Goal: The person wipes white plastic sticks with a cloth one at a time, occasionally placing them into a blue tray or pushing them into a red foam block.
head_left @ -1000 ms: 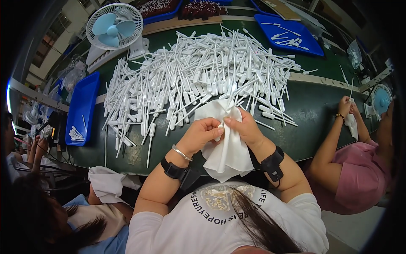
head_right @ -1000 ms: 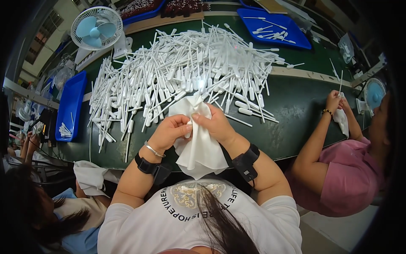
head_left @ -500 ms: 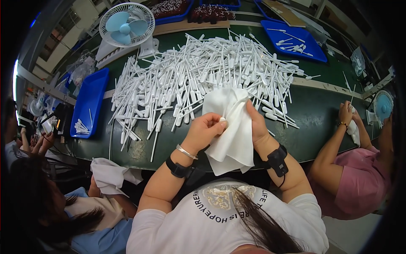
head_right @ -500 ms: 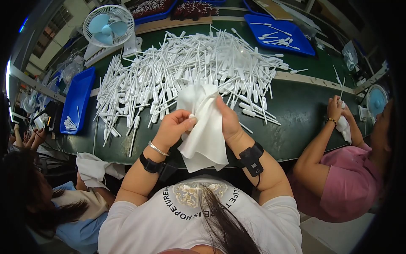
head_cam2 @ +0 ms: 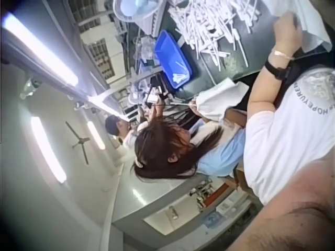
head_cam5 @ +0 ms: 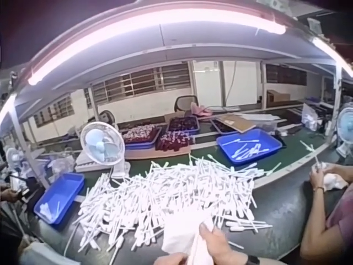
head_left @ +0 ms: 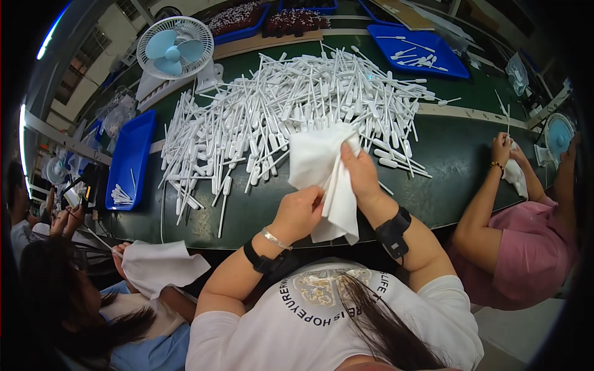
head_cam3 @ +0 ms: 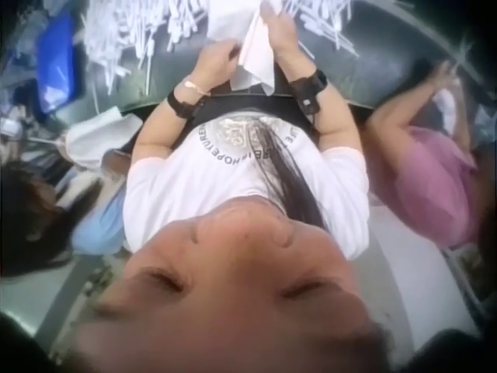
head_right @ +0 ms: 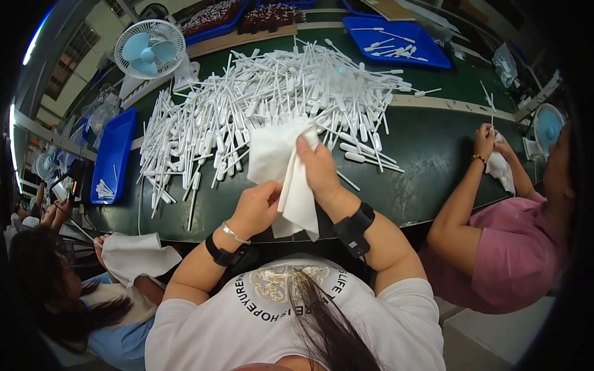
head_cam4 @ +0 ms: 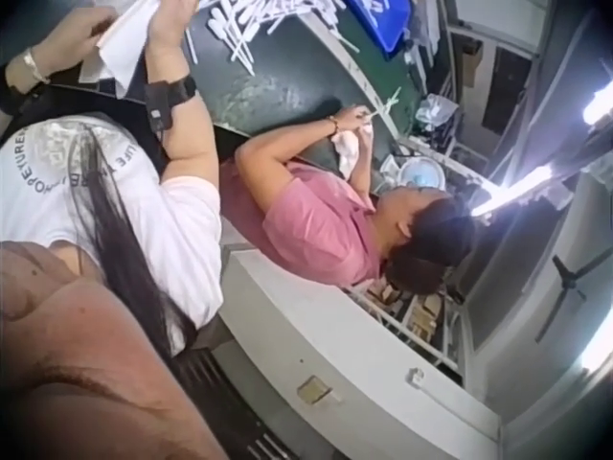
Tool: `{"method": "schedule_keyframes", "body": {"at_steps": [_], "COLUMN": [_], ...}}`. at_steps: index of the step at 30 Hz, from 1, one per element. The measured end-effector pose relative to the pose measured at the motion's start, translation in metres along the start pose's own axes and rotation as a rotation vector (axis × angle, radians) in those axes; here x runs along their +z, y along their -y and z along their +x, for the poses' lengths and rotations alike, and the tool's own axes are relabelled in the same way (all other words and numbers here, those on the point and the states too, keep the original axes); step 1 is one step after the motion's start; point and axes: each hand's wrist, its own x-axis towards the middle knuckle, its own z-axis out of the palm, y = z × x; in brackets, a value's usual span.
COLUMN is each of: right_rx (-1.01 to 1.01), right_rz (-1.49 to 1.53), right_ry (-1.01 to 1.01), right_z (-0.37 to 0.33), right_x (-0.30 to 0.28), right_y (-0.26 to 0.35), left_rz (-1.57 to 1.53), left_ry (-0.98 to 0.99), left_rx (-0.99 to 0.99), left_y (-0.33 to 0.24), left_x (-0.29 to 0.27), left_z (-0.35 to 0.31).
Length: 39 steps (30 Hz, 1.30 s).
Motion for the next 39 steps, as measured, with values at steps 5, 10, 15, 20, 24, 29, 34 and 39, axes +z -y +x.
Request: {"method": "schedule_keyframes", "body": {"at_steps": [5, 10, 15, 20, 24, 29, 34, 39], "right_rx": [0.04, 0.282, 0.083, 0.035, 0.123, 0.075, 0.044, 0.099], "right_rz": [0.142, 0.134, 0.095, 0.246, 0.228, 0.02, -0.072, 0.041], "right_ry": [0.132, 0.428, 0.138, 0.131, 0.189, 0.284, 0.276, 0.092], "right_z": [-0.008, -0.016, -0.009, 0.001, -0.004, -0.013, -0.014, -0.01], "right_x": [0.005, 0.002, 0.001, -0.011, -0.002, 0.008, 0.005, -0.001], "right_y": [-0.014, -0.008, 0.004, 0.002, -0.012, -0.03, -0.031, -0.011], "left_rz": [-1.236, -1.6, -1.832, -1.854, -1.134, -0.2, -0.57, -0.522], "left_ry": [0.071, 0.097, 0.515, 0.533, 0.214, -0.028, -0.234, 0.035], "left_rx": [-0.643, -0.726, -0.656, -0.626, -0.443, -0.279, -0.217, -0.425], "left_y": [0.006, 0.01, 0.019, 0.022, 0.012, 0.013, 0.011, 0.011], "left_x": [0.001, -0.003, -0.013, -0.016, -0.012, -0.009, 0.0, -0.018], "left_z": [0.01, 0.01, -0.013, -0.02, -0.009, -0.005, -0.002, -0.018]}}
